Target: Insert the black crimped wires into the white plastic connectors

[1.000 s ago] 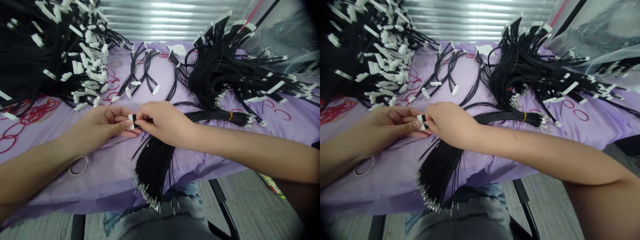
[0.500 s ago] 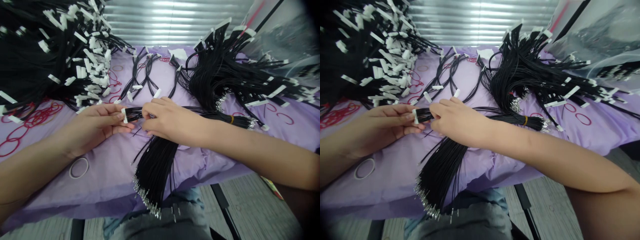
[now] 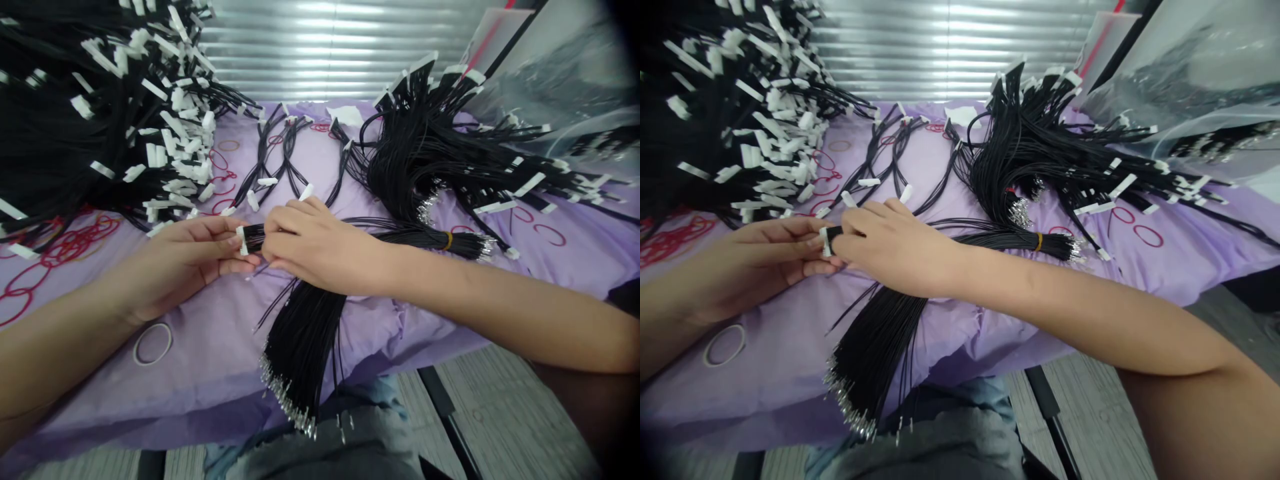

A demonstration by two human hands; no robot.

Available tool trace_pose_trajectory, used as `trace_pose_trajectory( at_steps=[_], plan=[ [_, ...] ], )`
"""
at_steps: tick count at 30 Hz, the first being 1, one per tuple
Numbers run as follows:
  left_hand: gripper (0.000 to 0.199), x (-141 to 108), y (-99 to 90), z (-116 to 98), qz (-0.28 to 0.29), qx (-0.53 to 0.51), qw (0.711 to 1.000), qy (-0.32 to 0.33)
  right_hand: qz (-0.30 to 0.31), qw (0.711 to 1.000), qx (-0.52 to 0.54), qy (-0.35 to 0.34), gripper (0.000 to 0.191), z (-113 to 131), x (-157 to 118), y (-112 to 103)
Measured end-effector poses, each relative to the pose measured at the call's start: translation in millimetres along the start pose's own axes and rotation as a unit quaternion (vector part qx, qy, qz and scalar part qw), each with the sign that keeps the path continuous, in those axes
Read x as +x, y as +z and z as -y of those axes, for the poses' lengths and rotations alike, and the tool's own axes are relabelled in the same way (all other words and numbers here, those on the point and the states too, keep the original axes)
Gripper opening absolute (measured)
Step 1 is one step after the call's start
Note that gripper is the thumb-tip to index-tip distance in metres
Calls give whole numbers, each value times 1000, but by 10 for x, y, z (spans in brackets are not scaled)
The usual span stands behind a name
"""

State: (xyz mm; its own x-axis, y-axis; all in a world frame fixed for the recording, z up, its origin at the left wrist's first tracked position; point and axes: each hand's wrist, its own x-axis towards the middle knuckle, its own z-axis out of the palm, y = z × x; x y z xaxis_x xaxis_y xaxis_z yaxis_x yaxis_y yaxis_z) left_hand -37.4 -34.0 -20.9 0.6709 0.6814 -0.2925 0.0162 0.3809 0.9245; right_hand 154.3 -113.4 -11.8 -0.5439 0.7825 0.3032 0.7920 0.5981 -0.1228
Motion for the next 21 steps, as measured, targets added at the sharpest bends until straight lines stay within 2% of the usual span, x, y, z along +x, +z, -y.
trace_pose_trajectory(
  at_steps=[4, 7, 11, 15, 21],
  plan=[
    [10, 10, -21, 18, 9, 21, 1000, 5, -94, 984, 134, 75, 20, 37, -15, -44],
    [8, 7, -23, 22, 10, 41, 999, 7, -135, 975, 151, 92, 16, 34, -26, 16],
    [8, -20, 3, -7, 34, 53, 998, 4, -115, 974, 149, 123, 14, 2, -6, 84],
    [7, -34, 23, -33, 33, 61, 998, 2, -93, 973, 158, 139, 14, -7, 21, 78],
    [8, -31, 32, -35, 34, 76, 997, -3, -102, 974, 161, 123, 14, -17, 27, 98]
  ],
)
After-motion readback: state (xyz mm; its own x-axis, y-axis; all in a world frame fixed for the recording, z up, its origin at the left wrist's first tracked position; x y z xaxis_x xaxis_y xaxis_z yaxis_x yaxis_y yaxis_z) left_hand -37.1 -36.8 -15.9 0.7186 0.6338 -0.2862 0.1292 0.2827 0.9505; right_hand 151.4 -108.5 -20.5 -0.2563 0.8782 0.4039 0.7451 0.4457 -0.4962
